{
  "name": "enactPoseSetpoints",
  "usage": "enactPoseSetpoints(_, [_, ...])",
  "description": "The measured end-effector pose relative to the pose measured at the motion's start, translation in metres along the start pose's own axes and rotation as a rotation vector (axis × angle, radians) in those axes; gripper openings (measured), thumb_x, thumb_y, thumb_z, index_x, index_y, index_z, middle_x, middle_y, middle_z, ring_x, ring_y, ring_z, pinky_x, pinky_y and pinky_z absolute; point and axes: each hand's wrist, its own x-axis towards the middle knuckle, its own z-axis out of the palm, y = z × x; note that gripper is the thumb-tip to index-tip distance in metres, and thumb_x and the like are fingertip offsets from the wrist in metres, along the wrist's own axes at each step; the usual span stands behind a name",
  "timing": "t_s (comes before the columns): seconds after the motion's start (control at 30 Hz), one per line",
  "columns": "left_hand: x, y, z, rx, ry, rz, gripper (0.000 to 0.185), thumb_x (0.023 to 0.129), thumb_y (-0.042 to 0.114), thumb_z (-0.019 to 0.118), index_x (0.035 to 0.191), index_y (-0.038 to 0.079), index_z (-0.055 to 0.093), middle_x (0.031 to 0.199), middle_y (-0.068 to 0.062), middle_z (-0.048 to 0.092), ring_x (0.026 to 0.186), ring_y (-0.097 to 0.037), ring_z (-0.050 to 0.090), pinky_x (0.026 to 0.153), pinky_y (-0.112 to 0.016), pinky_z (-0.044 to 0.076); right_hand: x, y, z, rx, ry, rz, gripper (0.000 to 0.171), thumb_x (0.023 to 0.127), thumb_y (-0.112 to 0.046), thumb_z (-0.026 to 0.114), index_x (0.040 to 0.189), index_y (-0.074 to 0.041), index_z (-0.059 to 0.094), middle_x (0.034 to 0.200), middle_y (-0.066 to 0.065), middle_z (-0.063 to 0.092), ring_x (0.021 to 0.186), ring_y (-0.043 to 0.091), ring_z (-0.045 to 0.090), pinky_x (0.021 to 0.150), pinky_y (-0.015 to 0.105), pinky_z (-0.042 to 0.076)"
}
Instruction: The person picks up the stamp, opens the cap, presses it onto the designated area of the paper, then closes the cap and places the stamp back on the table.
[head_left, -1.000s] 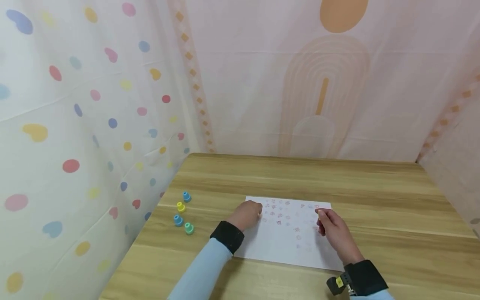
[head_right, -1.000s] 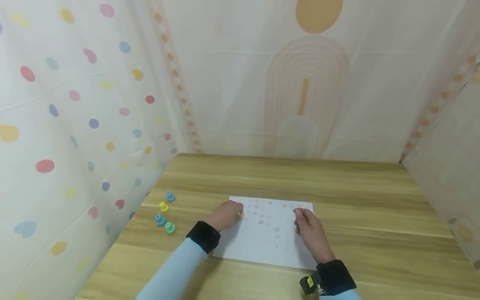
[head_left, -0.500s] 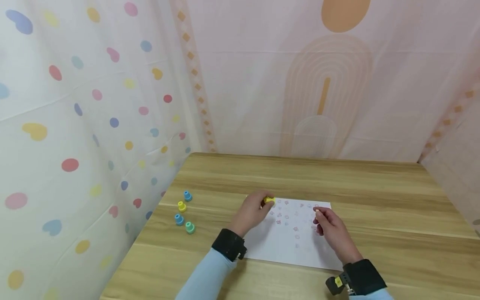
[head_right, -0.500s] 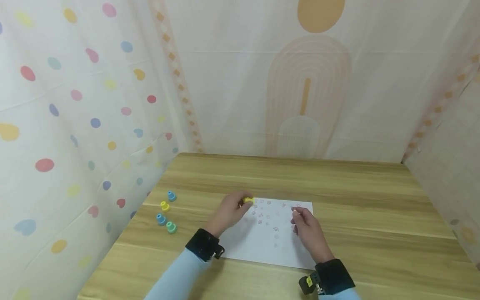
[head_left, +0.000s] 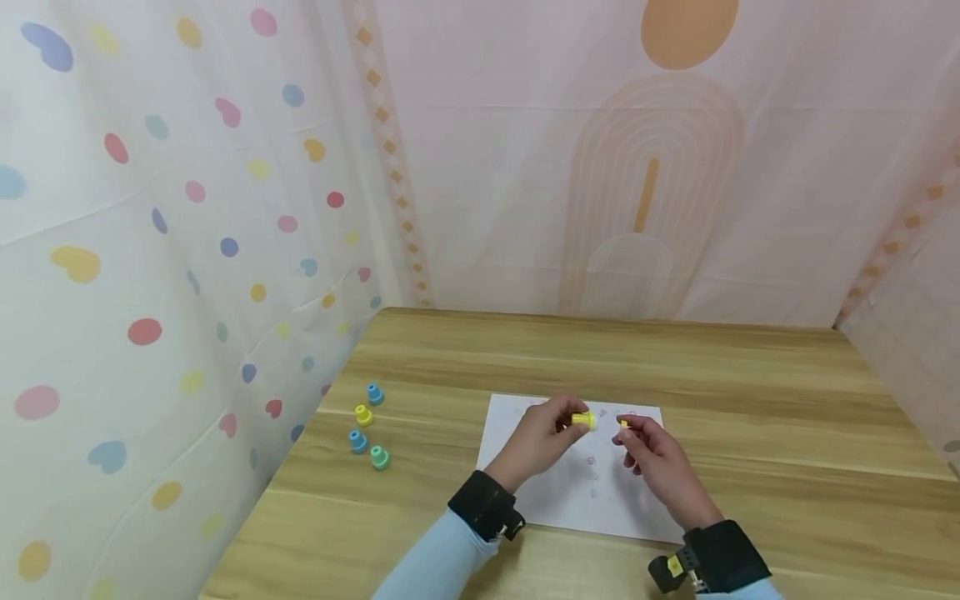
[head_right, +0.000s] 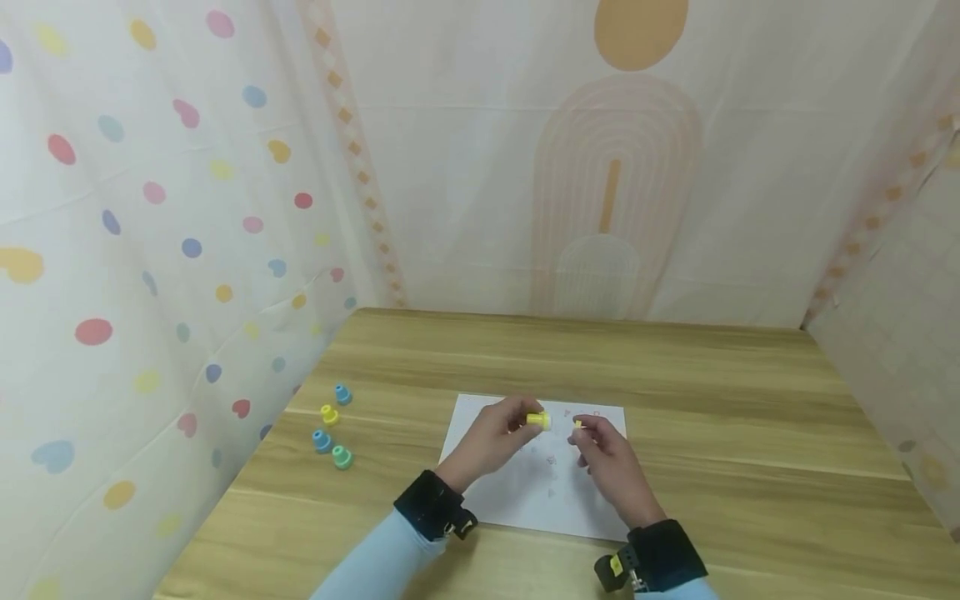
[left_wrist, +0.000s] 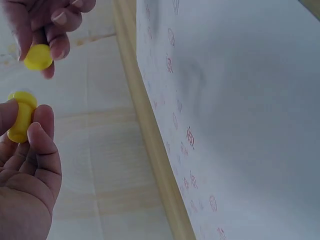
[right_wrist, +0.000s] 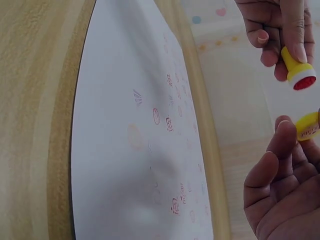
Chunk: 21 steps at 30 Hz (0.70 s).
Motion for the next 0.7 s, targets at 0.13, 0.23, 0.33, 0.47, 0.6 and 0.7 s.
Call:
enactPoseSetpoints(0.13, [-0.002,0.001,0.005,-0.006,-0.006,0.019,0.017,0.095,0.016,0.068,0.111,0.012,0.064,0.088,0.007,0.06,0.076,-0.007,0.051,0.063,-0.02,0.045,0.002,0.001,0.003,-0.008,-0.027,-0.038,0.036,0.106,-0.02,0.049,0.138,-0.003,0.049,0.118,0.018,0.06,0.086,0.023,0.053,0.074,0.032,0.048])
enactPoseSetpoints(0.23, [-0.003,0.001,0.007,-0.014,-0.011,0.027,0.016,0.095,0.014,0.068,0.11,0.012,0.065,0.086,0.008,0.059,0.075,-0.007,0.05,0.061,-0.021,0.044,0.002,0.001,0.004,-0.017,-0.047,-0.054,0.036,0.105,-0.02,0.05,0.137,-0.003,0.05,0.116,0.018,0.061,0.086,0.022,0.054,0.073,0.032,0.047])
enactPoseSetpoints(0.33, [-0.004,0.002,0.008,-0.021,-0.026,0.016,0.015,0.096,0.014,0.068,0.11,0.013,0.065,0.087,0.009,0.06,0.075,-0.006,0.051,0.062,-0.02,0.044,0.0,-0.001,0.006,-0.023,-0.058,-0.048,0.035,0.105,-0.021,0.051,0.136,-0.005,0.052,0.115,0.017,0.061,0.086,0.022,0.055,0.072,0.032,0.046])
enactPoseSetpoints(0.47, [-0.006,0.003,0.01,-0.026,-0.044,-0.002,0.015,0.095,0.015,0.068,0.11,0.014,0.065,0.087,0.01,0.061,0.075,-0.005,0.052,0.062,-0.02,0.045,-0.001,-0.002,0.008,-0.027,-0.065,-0.031,0.038,0.104,-0.024,0.053,0.137,-0.006,0.053,0.117,0.015,0.062,0.086,0.023,0.055,0.073,0.033,0.045])
enactPoseSetpoints(0.6, [-0.006,0.005,0.013,-0.032,-0.051,-0.002,0.015,0.094,0.015,0.069,0.109,0.013,0.065,0.085,0.009,0.06,0.072,-0.006,0.052,0.062,-0.02,0.046,-0.003,-0.001,0.008,-0.043,-0.069,-0.03,0.04,0.104,-0.027,0.053,0.139,-0.006,0.053,0.12,0.012,0.063,0.086,0.023,0.056,0.074,0.033,0.044])
enactPoseSetpoints(0.7, [-0.006,0.008,0.015,-0.013,-0.063,0.015,0.014,0.095,0.017,0.068,0.108,0.013,0.065,0.083,0.009,0.059,0.071,-0.006,0.051,0.062,-0.019,0.045,-0.004,-0.001,0.006,-0.067,-0.06,-0.032,0.039,0.105,-0.027,0.052,0.136,-0.004,0.055,0.116,0.01,0.065,0.087,0.022,0.055,0.074,0.032,0.043])
